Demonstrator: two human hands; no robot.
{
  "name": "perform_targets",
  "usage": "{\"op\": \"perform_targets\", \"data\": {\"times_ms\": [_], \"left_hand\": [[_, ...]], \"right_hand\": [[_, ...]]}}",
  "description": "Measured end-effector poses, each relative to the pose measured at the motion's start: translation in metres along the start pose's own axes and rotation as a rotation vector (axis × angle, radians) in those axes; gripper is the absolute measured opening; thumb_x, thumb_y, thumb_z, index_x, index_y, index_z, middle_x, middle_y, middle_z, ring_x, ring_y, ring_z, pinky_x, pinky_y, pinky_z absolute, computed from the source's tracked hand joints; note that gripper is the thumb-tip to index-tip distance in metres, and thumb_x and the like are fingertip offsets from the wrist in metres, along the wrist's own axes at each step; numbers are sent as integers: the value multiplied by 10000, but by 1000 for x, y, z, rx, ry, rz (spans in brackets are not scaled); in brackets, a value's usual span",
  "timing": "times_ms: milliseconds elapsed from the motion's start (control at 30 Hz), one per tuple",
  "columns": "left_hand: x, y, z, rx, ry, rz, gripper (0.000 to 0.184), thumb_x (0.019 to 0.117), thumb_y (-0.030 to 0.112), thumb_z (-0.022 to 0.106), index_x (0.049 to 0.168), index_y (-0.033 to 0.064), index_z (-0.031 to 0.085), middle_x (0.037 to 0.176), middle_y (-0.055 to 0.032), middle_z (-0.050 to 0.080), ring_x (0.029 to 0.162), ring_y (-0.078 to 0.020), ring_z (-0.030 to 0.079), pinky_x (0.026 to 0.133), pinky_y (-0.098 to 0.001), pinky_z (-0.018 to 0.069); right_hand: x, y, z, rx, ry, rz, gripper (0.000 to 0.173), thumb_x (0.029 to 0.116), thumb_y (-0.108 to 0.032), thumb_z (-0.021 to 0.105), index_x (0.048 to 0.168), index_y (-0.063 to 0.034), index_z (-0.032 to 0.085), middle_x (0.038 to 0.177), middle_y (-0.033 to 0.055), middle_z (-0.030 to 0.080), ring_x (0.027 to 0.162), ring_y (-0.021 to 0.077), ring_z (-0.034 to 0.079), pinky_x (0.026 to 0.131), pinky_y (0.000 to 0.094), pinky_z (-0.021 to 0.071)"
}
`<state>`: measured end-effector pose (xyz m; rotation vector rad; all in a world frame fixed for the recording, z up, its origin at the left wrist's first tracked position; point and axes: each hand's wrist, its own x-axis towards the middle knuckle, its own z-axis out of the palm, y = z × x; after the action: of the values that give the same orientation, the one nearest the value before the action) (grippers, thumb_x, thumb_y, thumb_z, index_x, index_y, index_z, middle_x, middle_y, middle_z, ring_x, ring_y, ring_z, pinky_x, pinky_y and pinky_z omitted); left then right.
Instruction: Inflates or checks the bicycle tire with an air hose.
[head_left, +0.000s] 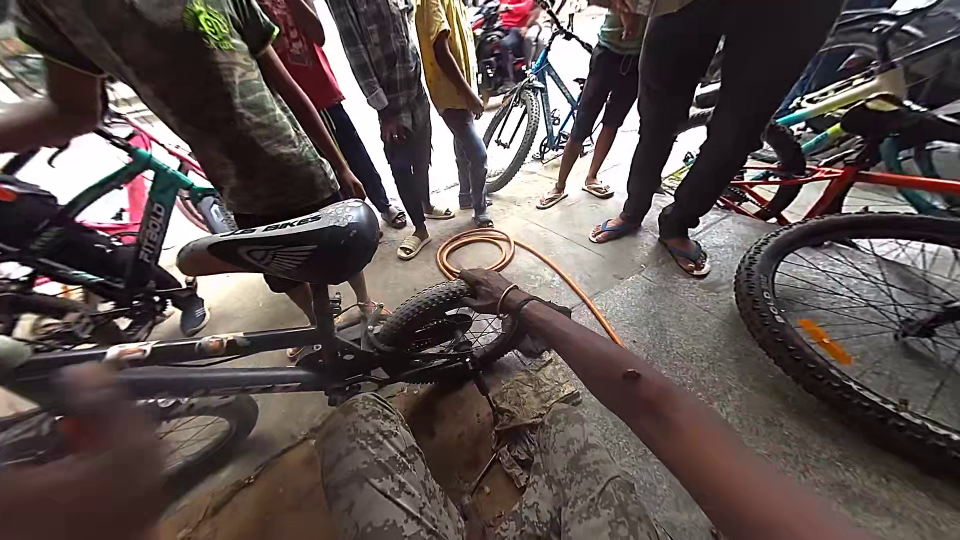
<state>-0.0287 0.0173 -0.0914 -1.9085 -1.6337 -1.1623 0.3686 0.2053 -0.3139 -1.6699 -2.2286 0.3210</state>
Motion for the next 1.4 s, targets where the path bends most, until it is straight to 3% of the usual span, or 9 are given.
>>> {"op": "perform_targets", "data": {"times_ms": [133, 300, 467, 667, 967, 1100, 1200, 1300, 1400], "left_hand": [[-7, 58, 129, -295, -604, 285, 560, 966, 425, 661, 1381, 55, 590, 1292, -200, 653, 1146, -385, 657, 963, -627, 521], [9, 90, 267, -173, -1029, 384, 902, 886, 521, 759, 1571, 80, 373, 1459, -328, 492, 1294, -573, 495, 986, -787, 390], [9, 73, 313, -183, -993, 394, 717, 919, 560, 699, 1415, 63, 554, 1230, -376, 608, 1146, -593, 579, 908, -790, 428], [14, 54, 364, -110, -944, 432, 715, 873, 673, 667, 1292, 93, 651, 1188, -333, 639, 1121, -555, 600, 863, -764, 468], [10, 77, 327, -159, -895, 319, 702, 886, 616, 697, 1265, 28, 638, 1221, -323, 624, 1123, -538, 607, 901, -740, 478], [6, 75, 329, -186, -903, 281, 699, 876, 574, 738, 1286, 23, 608, 1191, -296, 645, 1082, -508, 638, 899, -716, 496], [4, 73, 326, -164, -930, 297, 687, 865, 524, 774, 1297, 21, 595, 1164, -295, 652, 1060, -510, 645, 882, -722, 494], [4, 73, 327, -155, -949, 323, 689, 867, 482, 787, 1321, 8, 575, 1173, -320, 641, 1078, -533, 631, 886, -738, 481], [3, 74, 332, -148, -946, 343, 733, 856, 480, 799, 1351, -5, 562, 1189, -331, 638, 1110, -534, 622, 915, -736, 476]], "right_hand": [[-1, -16, -13, 50, -92, 18, 726, 863, -546, 766, 1345, -30, 594, 1295, 208, 644, 1206, 372, 622, 1017, 603, 486], [-55, -1, -42, 262, 4, 103, 935, 834, -380, 856, 1587, -89, 384, 1490, 215, 535, 1371, 340, 528, 1168, 522, 400], [-238, 96, -52, 187, 123, 552, 452, 1004, -300, 663, 1349, -12, 615, 1214, 204, 696, 1116, 339, 681, 1017, 526, 520], [-488, 105, 49, 114, -205, 1175, 428, 984, -374, 672, 1175, 9, 678, 1087, 240, 699, 1036, 413, 684, 914, 632, 535], [-492, 60, 148, -31, -290, 1390, 598, 793, -259, 780, 1290, 29, 617, 1291, 245, 638, 1195, 422, 618, 983, 610, 494], [-476, 82, 117, 72, -250, 1315, 942, 742, -296, 853, 1498, 8, 380, 1264, 268, 638, 1171, 444, 631, 983, 624, 500], [-450, 70, 54, 389, -102, 1122, 980, 833, -248, 822, 1622, -151, 248, 1051, 233, 679, 896, 373, 685, 840, 566, 563], [-415, 21, -32, 724, 133, 788, 598, 948, -105, 643, 1522, -154, 483, 835, 129, 651, 646, 189, 589, 640, 392, 532], [-383, -2, -75, 989, 286, 278, 451, 988, -295, 400, 1197, -42, 709, 969, 64, 724, 820, 123, 670, 744, 322, 577]]}}
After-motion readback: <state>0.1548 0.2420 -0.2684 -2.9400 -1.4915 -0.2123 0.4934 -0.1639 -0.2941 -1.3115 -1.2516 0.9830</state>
